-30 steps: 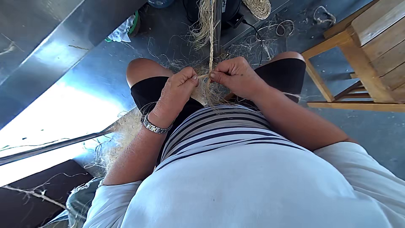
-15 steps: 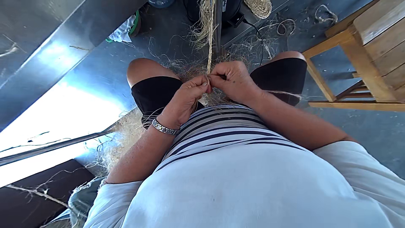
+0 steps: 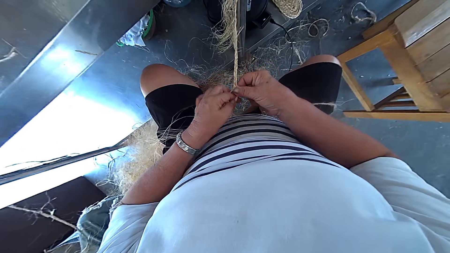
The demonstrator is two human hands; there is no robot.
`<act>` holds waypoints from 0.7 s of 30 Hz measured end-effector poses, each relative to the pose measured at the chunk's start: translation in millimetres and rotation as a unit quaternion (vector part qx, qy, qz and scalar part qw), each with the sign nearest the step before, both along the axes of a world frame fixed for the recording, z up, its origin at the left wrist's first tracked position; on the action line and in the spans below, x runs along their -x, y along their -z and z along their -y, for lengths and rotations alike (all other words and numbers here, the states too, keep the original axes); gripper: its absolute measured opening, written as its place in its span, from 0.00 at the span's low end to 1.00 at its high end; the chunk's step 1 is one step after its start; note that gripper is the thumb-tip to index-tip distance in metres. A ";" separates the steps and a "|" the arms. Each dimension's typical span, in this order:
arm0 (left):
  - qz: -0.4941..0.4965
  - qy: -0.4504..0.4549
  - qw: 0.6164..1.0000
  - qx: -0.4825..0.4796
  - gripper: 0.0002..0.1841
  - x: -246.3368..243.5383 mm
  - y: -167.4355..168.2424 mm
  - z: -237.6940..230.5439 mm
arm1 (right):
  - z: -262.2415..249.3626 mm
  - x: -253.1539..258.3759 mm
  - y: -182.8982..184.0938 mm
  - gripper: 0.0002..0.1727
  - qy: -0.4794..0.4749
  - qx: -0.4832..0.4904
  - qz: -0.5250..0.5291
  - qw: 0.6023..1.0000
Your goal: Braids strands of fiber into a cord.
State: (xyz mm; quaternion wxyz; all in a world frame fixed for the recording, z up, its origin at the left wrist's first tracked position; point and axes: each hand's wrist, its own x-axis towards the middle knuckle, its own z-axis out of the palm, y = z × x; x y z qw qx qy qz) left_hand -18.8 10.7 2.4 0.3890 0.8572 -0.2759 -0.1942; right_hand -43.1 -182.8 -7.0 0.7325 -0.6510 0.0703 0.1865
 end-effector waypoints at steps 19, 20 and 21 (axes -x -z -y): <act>-0.021 -0.301 0.944 -0.131 0.11 -35.5 -116.5 -210.4 | 24.2 -1.2 -11.0 0.14 -0.085 0.050 0.043 0.994; -0.005 -0.411 0.875 -0.258 0.13 -26.9 -140.6 -170.6 | 23.7 -0.8 -10.0 0.14 -0.083 0.063 0.054 0.993; -0.031 -0.550 0.746 -0.374 0.17 -26.3 -161.7 -104.5 | 22.8 0.0 -9.9 0.14 -0.083 0.075 0.063 0.992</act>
